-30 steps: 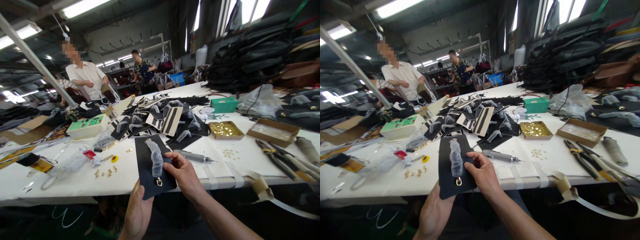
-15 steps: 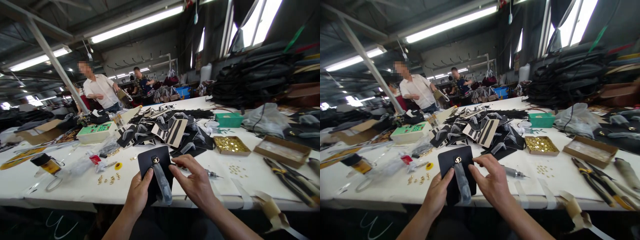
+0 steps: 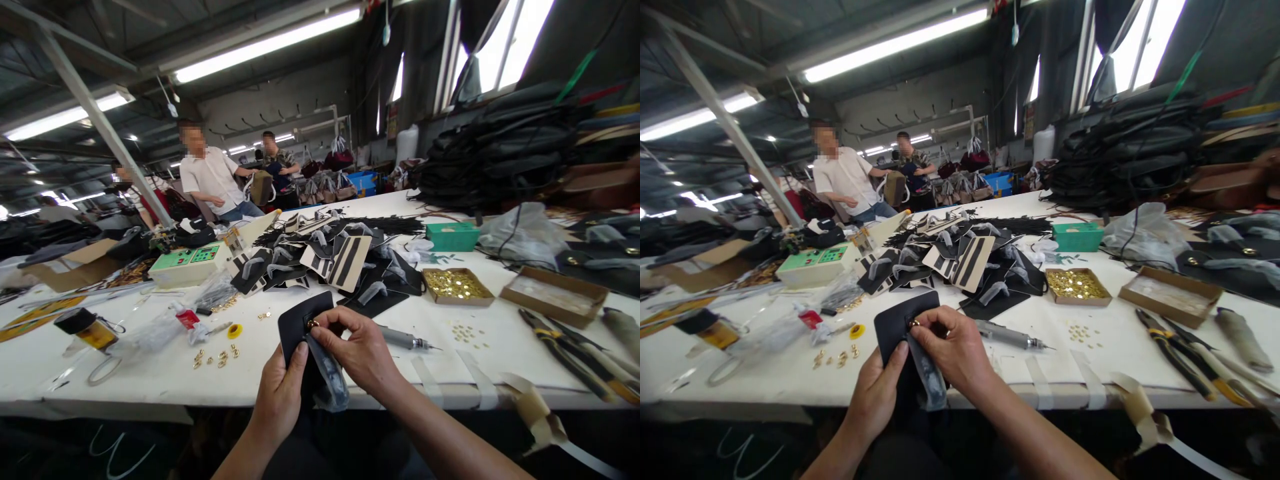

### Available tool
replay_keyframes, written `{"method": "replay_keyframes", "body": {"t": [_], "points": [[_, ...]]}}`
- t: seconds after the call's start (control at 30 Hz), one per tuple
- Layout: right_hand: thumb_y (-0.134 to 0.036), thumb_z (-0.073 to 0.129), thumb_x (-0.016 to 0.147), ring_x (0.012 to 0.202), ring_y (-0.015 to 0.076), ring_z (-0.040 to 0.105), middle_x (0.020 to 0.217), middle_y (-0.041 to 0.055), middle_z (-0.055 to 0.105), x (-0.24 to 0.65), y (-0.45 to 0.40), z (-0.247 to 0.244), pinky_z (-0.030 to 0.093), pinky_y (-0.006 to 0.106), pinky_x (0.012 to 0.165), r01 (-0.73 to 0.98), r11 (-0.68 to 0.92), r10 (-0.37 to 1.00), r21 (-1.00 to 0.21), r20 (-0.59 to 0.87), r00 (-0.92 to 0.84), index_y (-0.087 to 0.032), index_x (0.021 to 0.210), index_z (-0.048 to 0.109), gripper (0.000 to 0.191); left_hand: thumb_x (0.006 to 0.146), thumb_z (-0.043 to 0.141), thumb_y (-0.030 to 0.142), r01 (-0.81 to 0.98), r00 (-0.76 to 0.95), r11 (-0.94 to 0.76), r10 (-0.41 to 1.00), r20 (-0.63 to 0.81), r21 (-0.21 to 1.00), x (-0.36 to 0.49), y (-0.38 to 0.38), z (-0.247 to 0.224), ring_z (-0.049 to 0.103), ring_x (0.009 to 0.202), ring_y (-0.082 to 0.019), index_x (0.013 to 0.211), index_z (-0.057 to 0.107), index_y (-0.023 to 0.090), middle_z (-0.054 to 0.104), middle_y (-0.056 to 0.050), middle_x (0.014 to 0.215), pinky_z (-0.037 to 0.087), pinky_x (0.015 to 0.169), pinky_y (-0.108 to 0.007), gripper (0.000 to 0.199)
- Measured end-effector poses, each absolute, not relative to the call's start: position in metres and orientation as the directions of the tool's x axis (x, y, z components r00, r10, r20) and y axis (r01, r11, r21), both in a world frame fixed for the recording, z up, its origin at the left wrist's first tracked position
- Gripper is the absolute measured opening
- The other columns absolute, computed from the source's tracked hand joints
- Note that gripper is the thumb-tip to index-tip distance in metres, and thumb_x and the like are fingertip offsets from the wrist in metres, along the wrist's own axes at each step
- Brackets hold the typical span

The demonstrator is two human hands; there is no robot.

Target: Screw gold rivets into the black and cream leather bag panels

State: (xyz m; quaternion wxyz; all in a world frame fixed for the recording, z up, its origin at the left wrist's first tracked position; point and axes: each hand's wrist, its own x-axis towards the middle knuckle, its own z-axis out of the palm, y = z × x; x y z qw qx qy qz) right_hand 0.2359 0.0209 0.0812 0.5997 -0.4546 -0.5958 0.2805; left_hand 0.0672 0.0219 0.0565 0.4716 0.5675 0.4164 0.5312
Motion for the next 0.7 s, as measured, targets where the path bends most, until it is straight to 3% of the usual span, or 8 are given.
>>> {"method": "replay_keyframes", "body": {"t": [0.13, 0.33, 0.53, 0.7], "points": [[-0.023, 0.067, 0.097, 0.085, 0.018, 0.071, 0.09, 0.0042, 0.076, 0.244, 0.024, 0.08, 0.055, 0.03, 0.078, 0.286, 0.567, 0.804, -0.773, 0.594, 0.011, -0.023, 0.091, 0.08, 0.014, 0.085, 0.083, 0.034, -0.045, 0.118, -0.191, 0.974, 0.195, 0.981, 0.064, 0.024, 0.058, 0.054, 0.143, -0.037, 0.106, 0.081, 0.023, 0.08, -0.008, 0.12, 0.034, 0.125, -0.045, 0.024], [-0.024, 0.07, 0.095, 0.086, 0.0176, 0.071, 0.089, 0.0033, 0.076, 0.26, 0.03, 0.084, 0.055, 0.029, 0.078, 0.332, 0.539, 0.841, -0.774, 0.518, -0.158, -0.022, 0.09, 0.08, 0.011, 0.091, 0.076, 0.036, 0.007, 0.211, -0.173, 0.963, 0.168, 0.985, 0.059, 0.025, 0.054, 0.061, 0.134, -0.036, 0.109, 0.081, 0.024, 0.08, -0.008, 0.118, 0.037, 0.122, -0.046, 0.022], [-0.028, 0.075, 0.089, 0.083, 0.0177, 0.071, 0.088, 0.0018, 0.078, 0.26, 0.031, 0.085, 0.054, 0.029, 0.078, 0.23, 0.405, 0.908, -0.885, 0.42, 0.018, -0.021, 0.09, 0.08, 0.008, 0.093, 0.072, 0.043, 0.047, 0.204, -0.167, 0.967, 0.154, 0.985, 0.064, 0.025, 0.052, 0.061, 0.134, -0.036, 0.116, 0.08, 0.022, 0.077, -0.009, 0.129, 0.038, 0.122, -0.048, 0.032], [-0.037, 0.075, 0.088, 0.072, 0.0147, 0.059, 0.081, -0.0001, 0.067, 0.269, 0.024, 0.076, 0.048, 0.027, 0.067, 0.178, 0.33, 0.883, -0.927, 0.37, 0.289, -0.02, 0.104, 0.076, 0.023, 0.085, 0.079, 0.049, 0.043, 0.166, -0.097, 0.982, 0.089, 0.994, 0.068, 0.022, 0.049, 0.059, 0.138, -0.041, 0.123, 0.077, 0.024, 0.077, -0.01, 0.13, 0.036, 0.125, -0.056, 0.045]]}}
